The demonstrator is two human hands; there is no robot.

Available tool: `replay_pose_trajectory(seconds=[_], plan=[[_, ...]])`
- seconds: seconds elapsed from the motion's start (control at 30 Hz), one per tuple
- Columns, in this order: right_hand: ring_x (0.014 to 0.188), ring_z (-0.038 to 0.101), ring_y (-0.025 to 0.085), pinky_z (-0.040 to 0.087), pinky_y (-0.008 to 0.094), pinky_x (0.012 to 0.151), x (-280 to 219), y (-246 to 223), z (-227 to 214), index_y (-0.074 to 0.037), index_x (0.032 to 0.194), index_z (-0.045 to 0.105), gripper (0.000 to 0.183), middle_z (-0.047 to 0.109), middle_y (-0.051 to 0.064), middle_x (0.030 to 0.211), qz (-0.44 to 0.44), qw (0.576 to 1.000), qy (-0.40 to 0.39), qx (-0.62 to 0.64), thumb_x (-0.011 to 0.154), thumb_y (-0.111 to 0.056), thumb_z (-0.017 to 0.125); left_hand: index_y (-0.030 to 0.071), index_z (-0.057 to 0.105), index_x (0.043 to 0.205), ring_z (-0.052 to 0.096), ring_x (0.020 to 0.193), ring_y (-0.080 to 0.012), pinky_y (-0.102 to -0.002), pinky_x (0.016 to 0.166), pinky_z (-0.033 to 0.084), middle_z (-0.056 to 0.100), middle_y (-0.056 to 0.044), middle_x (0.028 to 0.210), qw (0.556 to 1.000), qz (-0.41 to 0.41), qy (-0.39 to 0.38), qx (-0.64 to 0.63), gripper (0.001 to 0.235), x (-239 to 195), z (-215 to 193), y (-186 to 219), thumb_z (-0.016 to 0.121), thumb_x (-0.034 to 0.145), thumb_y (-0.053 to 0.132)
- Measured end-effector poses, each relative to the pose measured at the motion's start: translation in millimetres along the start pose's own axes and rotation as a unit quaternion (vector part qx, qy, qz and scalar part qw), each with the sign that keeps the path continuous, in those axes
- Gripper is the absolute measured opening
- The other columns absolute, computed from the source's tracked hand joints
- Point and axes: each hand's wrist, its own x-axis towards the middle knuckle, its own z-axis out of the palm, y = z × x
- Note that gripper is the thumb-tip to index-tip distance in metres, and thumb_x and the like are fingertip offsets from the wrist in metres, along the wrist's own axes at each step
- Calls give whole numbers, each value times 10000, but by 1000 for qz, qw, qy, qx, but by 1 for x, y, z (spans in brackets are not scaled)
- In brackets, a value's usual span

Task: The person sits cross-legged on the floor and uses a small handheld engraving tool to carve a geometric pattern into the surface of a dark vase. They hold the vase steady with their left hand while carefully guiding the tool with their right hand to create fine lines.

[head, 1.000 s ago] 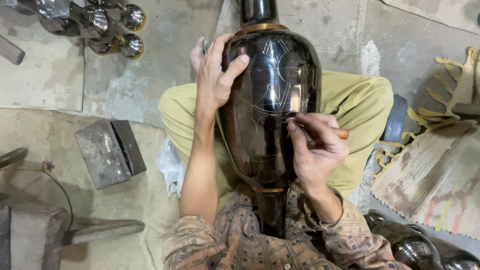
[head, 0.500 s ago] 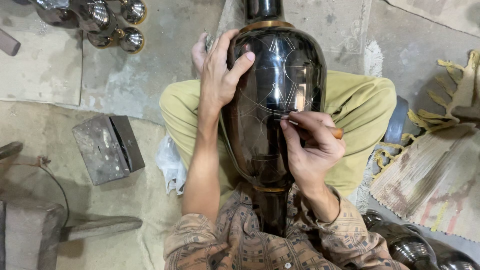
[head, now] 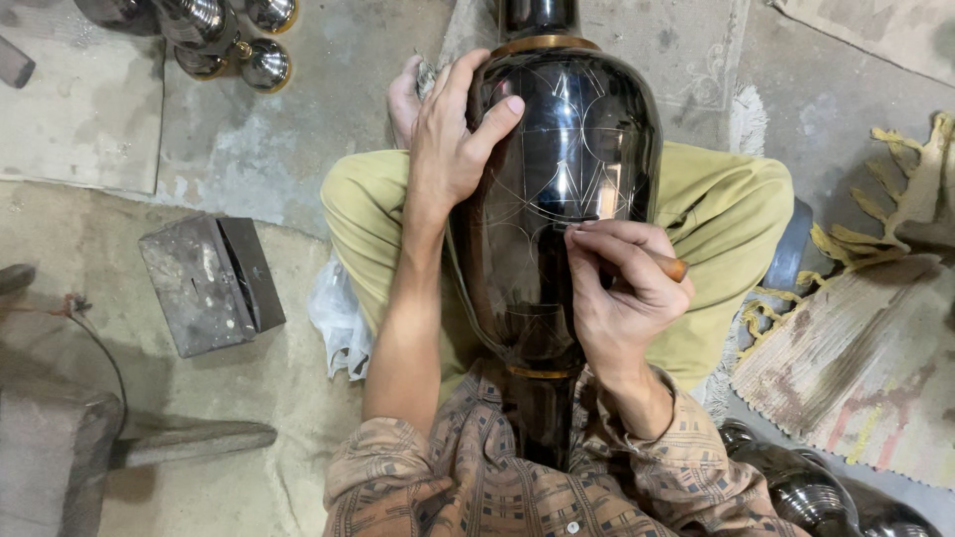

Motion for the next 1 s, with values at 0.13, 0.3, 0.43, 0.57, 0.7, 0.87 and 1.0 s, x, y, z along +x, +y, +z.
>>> replay_pose_trajectory(seconds=[0.13,0.3,0.43,0.57,0.7,0.87,1.0], plan=[[893,717,171,577,244,812,0,-1,-1,17,995,743,174,726,114,1018,-30,999,-10,-26,886,138,804,-4,574,1366,624,1295,-331,-465,1239,160,696,-194,1293,1000,-7,1,-3,698,-2,2,-3,607,942,550],[937,727,198,581,247,810,2,0,-1,12,972,751,173,735,116,1003,-50,998,-24,-34,866,133,815,-12,556,1392,596,1317,-357,-419,1212,280,663,-213,1335,999,-10,6,-30,729,-3,5,-5,615,953,567],[928,731,194,586,244,798,3,1,-4,10,964,758,166,736,118,996,-48,997,-44,-31,863,129,815,-15,561,1384,614,1305,-344,-451,1218,239,680,-201,1312,1000,-15,4,-13,746,-3,5,-5,609,934,579],[926,732,192,594,245,795,4,1,-3,18,970,751,166,733,124,1002,-47,998,-30,-20,858,128,807,-18,569,1382,618,1308,-341,-461,1220,236,687,-196,1307,1000,-15,10,-1,751,-2,7,-5,614,932,582],[935,728,195,586,249,803,3,0,-2,9,962,753,169,735,115,1000,-50,998,-31,-27,861,127,821,-19,561,1387,608,1308,-348,-417,1183,336,670,-205,1319,999,-17,8,-31,750,-2,7,-6,620,937,577],[901,731,184,584,260,804,6,-1,-5,-8,938,770,168,742,102,972,-60,995,-65,-45,841,117,828,-10,573,1376,622,1287,-337,-414,1173,351,689,-186,1281,999,-19,10,-32,712,-3,7,-3,636,934,545],[909,726,186,578,250,784,5,-1,-5,-6,955,771,175,741,104,982,-52,996,-58,-46,845,123,815,-9,583,1374,630,1293,-332,-439,1204,289,702,-180,1284,1000,-1,20,-8,689,-4,7,-3,641,942,525]])
